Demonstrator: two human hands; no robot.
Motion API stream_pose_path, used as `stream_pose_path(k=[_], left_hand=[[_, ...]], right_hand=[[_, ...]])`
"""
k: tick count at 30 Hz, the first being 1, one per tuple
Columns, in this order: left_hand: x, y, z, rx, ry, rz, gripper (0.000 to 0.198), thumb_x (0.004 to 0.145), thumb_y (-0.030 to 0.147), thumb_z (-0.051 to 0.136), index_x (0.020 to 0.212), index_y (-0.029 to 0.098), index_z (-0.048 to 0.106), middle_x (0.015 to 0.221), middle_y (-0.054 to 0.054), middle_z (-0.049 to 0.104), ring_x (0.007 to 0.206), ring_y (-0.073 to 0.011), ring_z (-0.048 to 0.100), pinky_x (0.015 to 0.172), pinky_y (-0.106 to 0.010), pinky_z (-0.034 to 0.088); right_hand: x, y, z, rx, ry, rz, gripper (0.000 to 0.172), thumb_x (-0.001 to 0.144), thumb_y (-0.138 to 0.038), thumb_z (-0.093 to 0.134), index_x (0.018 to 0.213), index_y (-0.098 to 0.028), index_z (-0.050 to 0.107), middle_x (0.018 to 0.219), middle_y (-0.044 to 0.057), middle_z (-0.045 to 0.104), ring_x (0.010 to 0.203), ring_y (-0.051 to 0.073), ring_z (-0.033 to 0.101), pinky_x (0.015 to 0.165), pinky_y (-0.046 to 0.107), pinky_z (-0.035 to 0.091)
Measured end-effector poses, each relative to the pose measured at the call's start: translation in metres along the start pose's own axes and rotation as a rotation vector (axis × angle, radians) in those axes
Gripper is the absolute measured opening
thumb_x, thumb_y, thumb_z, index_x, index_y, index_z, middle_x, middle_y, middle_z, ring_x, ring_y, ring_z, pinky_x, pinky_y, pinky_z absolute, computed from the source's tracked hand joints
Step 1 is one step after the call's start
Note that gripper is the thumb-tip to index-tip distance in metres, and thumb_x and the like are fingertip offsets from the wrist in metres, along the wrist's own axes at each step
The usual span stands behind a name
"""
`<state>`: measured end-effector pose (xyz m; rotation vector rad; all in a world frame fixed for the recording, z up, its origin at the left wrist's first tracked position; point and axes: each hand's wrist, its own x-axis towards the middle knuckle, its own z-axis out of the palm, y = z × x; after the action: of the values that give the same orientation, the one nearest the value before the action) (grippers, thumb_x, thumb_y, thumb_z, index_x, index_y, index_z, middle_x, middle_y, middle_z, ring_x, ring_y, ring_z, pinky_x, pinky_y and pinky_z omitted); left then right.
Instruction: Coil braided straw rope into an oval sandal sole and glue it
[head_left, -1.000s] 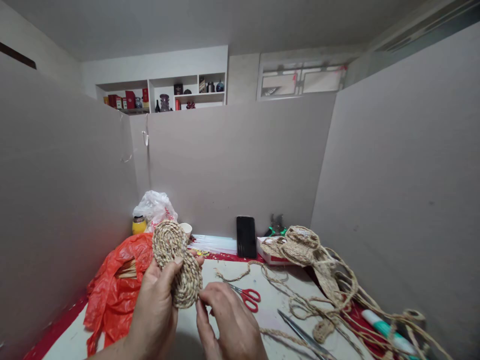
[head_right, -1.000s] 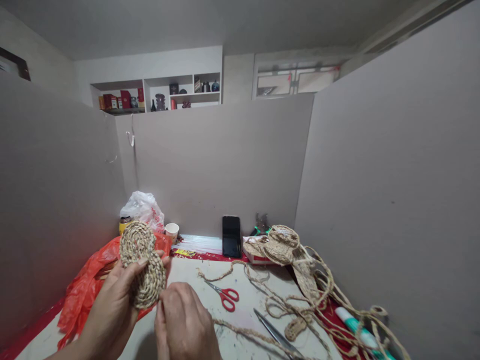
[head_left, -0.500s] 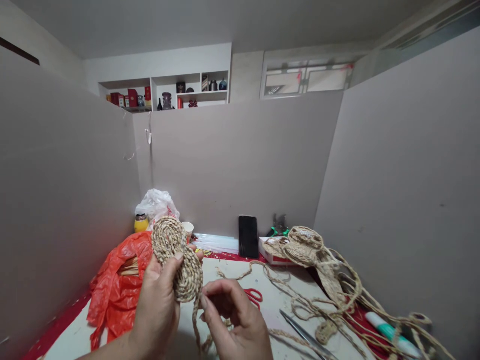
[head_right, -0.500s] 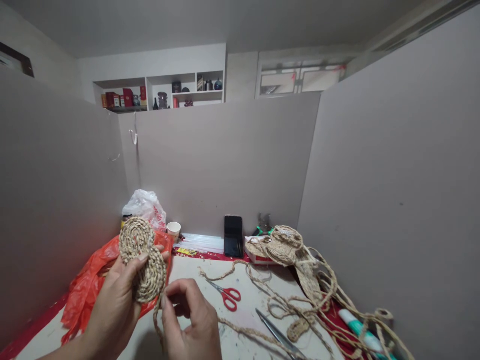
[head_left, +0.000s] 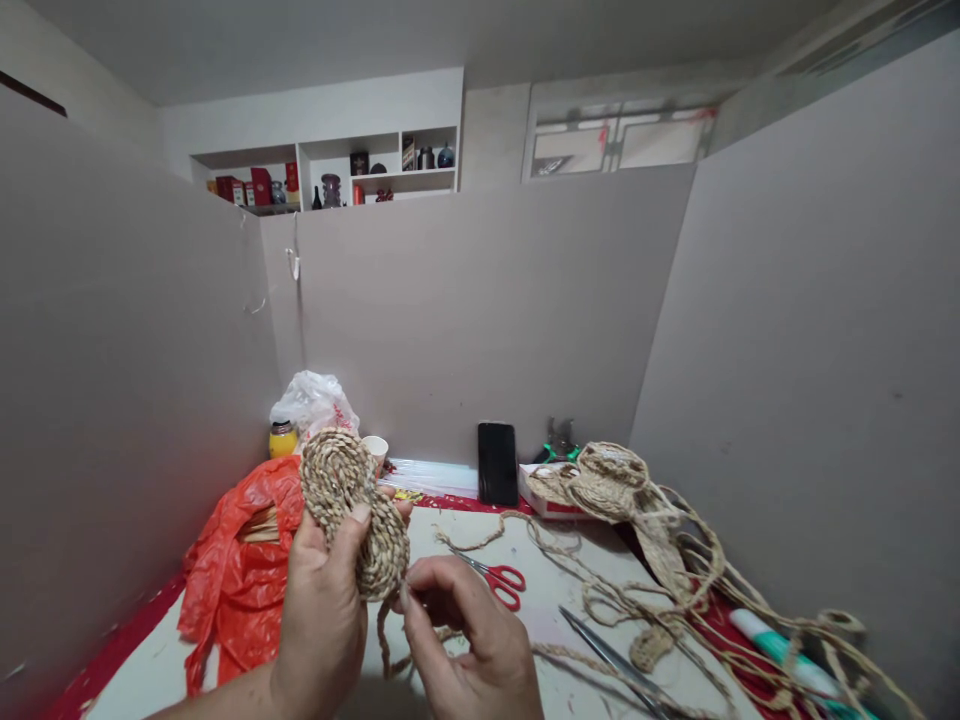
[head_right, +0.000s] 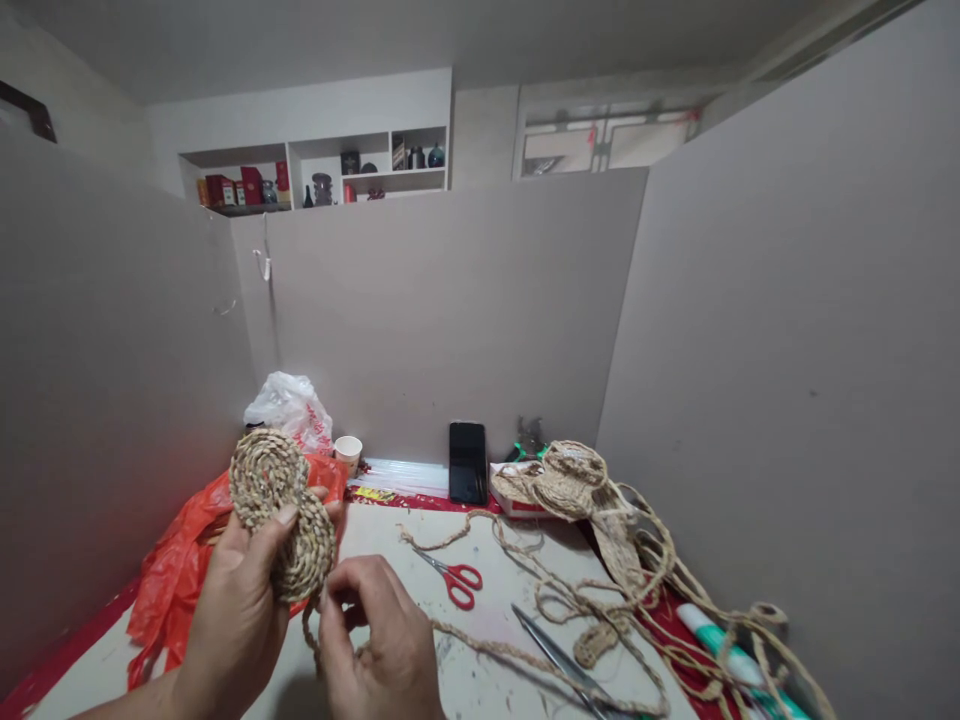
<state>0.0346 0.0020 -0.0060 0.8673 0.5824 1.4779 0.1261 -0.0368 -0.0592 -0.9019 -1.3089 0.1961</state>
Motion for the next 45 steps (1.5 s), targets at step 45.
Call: stream_pose_path(k=[45], left_hand=[[-0.001, 0.004, -0.002, 0.174, -0.315, -0.115, 0.04, 0.075, 0.033, 0.069, 0.111, 0.021, 0.055, 0.08, -0.002, 0.067, 0.058, -0.0112, 0.056, 0.054, -0.021, 0.044]], right_hand=[[0.02, 0.0, -0.002, 0.485, 0.105, 0.557, 0.055, 0.069, -0.031, 0.074, 0.117, -0.018, 0.05, 0.064, -0.006, 0.059, 0.05, 0.011, 0.059, 0.04, 0.018, 0.048]])
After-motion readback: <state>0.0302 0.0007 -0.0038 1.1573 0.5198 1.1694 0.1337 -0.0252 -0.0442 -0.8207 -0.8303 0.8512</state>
